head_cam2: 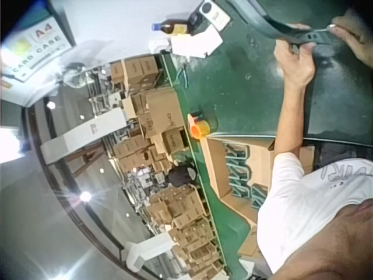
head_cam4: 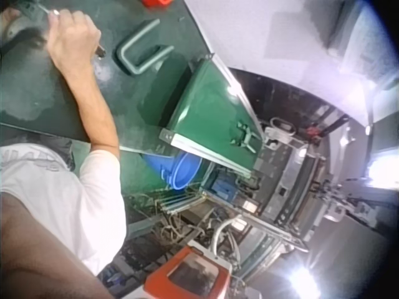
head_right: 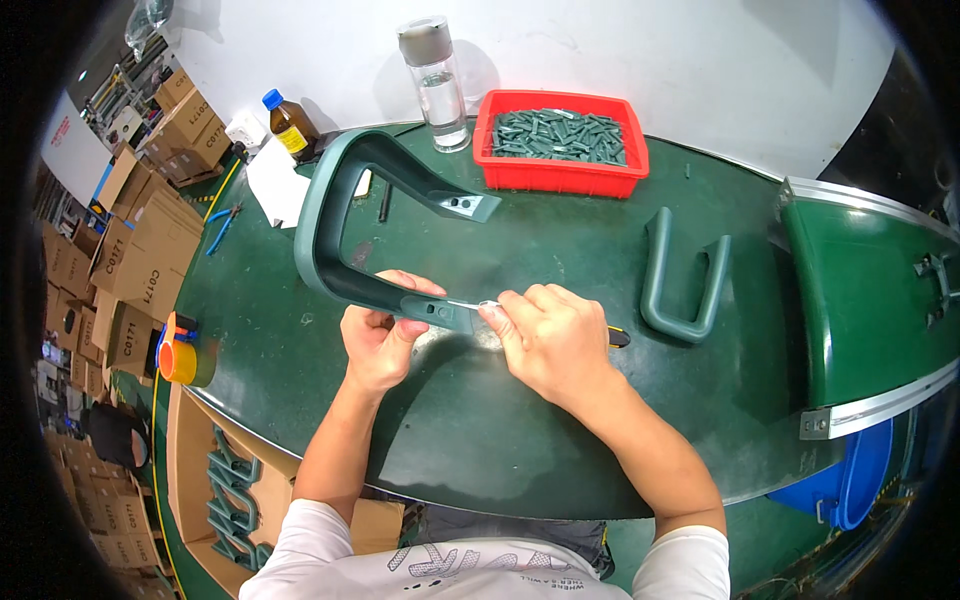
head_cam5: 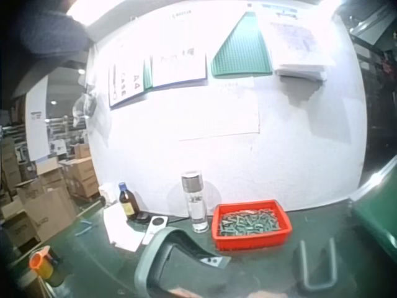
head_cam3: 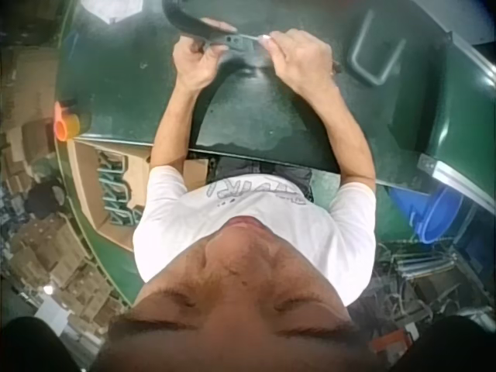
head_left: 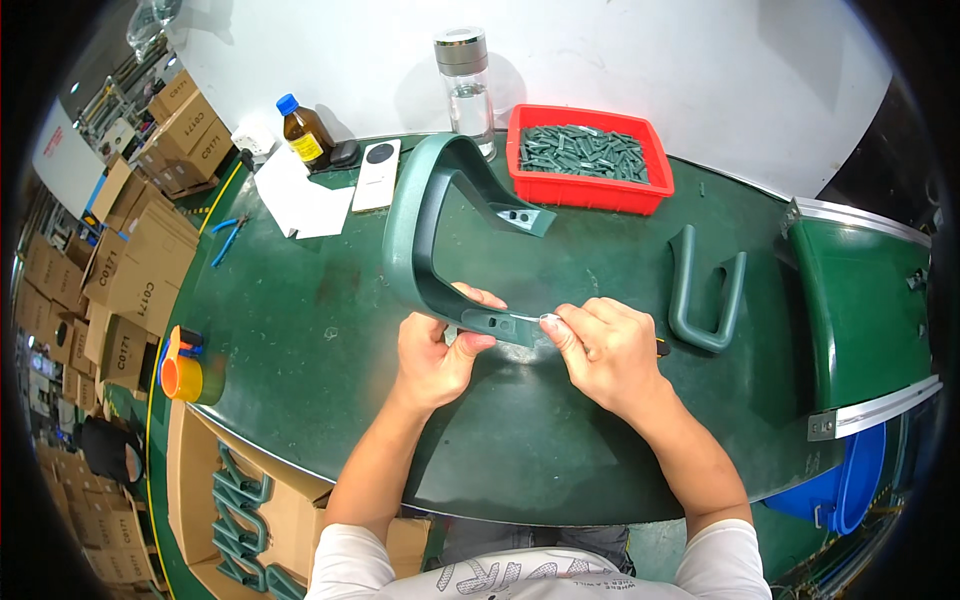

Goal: Using a small tool to trim or clean excess material from green U-shaped plastic molded parts.

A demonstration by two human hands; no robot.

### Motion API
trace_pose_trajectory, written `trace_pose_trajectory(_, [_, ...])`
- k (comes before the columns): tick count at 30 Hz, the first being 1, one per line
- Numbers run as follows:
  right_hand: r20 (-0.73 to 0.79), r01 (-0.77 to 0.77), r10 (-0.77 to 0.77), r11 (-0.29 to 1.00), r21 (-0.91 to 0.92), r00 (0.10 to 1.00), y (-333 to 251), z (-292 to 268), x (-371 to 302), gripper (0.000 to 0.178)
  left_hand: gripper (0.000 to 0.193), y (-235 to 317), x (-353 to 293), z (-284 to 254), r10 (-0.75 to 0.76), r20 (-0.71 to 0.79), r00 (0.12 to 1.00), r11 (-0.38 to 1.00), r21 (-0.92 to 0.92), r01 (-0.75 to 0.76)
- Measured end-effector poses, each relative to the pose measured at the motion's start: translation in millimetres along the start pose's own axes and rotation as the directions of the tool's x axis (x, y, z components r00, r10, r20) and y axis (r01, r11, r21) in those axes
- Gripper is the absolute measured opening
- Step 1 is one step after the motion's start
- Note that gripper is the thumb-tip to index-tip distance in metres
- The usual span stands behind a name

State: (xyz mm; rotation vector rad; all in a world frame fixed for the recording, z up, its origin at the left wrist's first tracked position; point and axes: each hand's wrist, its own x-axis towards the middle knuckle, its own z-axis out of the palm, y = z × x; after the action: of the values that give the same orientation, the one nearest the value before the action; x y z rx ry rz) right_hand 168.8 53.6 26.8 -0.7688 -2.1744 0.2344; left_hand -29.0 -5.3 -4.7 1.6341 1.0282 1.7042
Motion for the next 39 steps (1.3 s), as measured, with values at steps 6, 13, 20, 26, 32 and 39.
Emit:
trace_pose_trajectory(6, [0.131,-0.117,0.088,0.966,0.229,0.987,4.1,-3.2,-1.2,0.023,0.037,-1.7,1.5,2.1,-0.011,-0.046,0.999,0.997,-0.081,0.007])
trace_pose_trajectory(13, [0.270,-0.433,0.341,0.647,0.627,0.900,0.0,-6.1,-2.7,0.019,0.028,-2.4,4.4,18.9,0.121,0.052,0.991,0.993,-0.022,-0.120])
trace_pose_trajectory(20, [0.216,-0.317,0.234,0.645,0.695,0.948,9.7,-8.7,-4.4,0.016,0.056,1.4,7.1,15.7,-0.468,0.381,0.797,0.494,-0.635,0.594])
trace_pose_trajectory(26, [0.222,-0.299,0.224,0.862,0.410,0.949,-6.3,-16.0,2.0,0.038,0.048,-1.4,-4.7,20.4,-0.469,0.124,0.874,0.709,-0.536,0.457])
trace_pose_trajectory(32, [0.052,-0.078,0.070,0.982,0.173,0.996,-10.9,-12.3,-0.9,0.026,0.039,-1.8,-2.4,20.5,-0.380,-0.022,0.925,0.775,-0.553,0.306])
trace_pose_trajectory(39, [0.012,-0.093,0.093,0.980,0.178,0.996,-10.1,-8.7,-1.4,0.023,0.041,-4.2,-3.6,19.1,-0.367,-0.039,0.929,0.823,-0.480,0.304])
